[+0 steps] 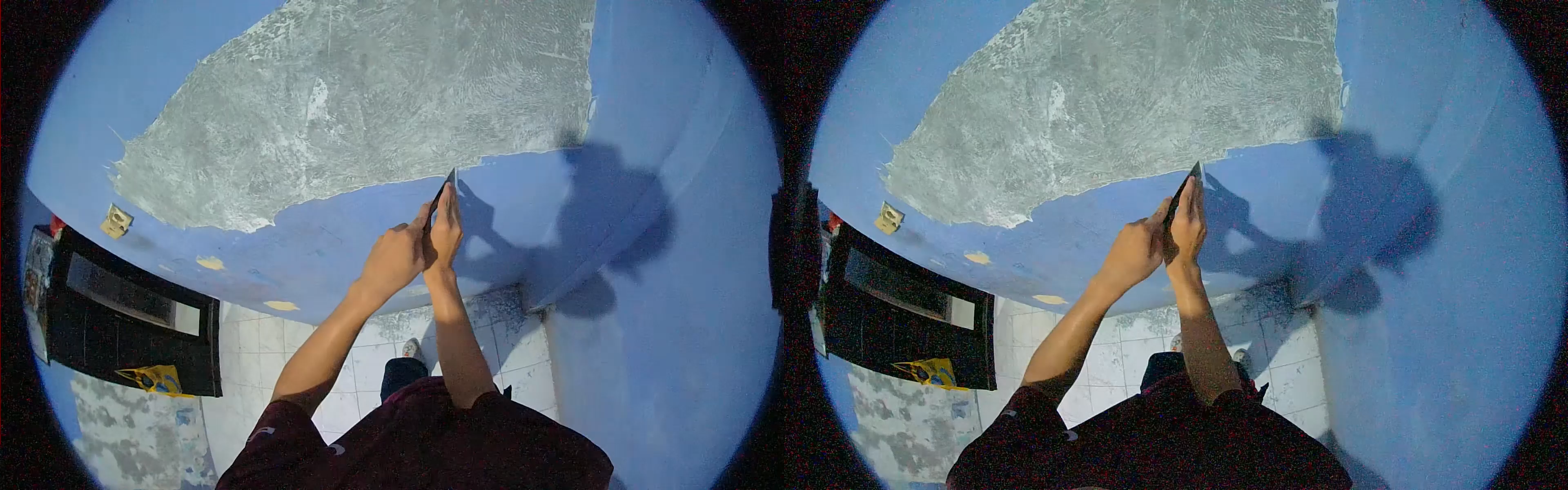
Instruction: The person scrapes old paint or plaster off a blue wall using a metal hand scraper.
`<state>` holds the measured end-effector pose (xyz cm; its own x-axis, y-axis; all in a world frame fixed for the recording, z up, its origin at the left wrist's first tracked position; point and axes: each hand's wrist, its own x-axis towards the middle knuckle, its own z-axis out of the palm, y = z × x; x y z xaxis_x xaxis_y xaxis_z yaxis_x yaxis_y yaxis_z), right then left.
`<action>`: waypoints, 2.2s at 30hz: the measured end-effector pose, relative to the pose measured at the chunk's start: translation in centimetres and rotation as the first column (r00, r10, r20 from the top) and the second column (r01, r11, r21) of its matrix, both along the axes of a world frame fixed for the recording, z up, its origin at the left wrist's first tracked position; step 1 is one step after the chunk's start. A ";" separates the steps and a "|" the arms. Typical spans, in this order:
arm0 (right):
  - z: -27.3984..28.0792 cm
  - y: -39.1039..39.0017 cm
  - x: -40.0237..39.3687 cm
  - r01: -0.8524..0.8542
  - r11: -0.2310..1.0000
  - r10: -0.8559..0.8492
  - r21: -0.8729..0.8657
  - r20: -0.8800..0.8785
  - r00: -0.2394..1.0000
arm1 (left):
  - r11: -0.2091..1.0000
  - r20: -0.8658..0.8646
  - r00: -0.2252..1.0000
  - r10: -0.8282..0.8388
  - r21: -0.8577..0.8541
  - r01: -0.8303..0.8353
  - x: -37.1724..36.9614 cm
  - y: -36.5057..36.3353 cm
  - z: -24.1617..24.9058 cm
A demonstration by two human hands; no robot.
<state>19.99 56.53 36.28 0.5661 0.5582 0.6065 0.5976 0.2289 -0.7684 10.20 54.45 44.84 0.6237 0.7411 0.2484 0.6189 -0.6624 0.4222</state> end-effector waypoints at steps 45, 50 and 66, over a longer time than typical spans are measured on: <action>-0.1 2.8 -0.5 0.087 0.996 -0.088 -0.027 -0.017 0.996 | 0.985 -0.333 0.931 0.152 -0.028 -0.171 3.4 -0.1 3.7; 6.7 0.5 1.4 -0.283 0.876 0.059 -0.390 -0.495 0.867 | 0.995 -0.459 0.883 0.099 0.027 -0.097 5.3 -0.2 7.5; 0.1 2.9 -0.8 0.020 0.997 -0.035 -0.076 -0.201 0.979 | 0.996 -0.323 0.943 0.074 0.068 -0.055 3.0 1.5 3.9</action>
<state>19.20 59.44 36.36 0.6886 0.5791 0.4364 0.4341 0.1529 -0.8878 13.25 55.95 48.79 0.6288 0.7730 0.0837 0.7584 -0.6335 0.1531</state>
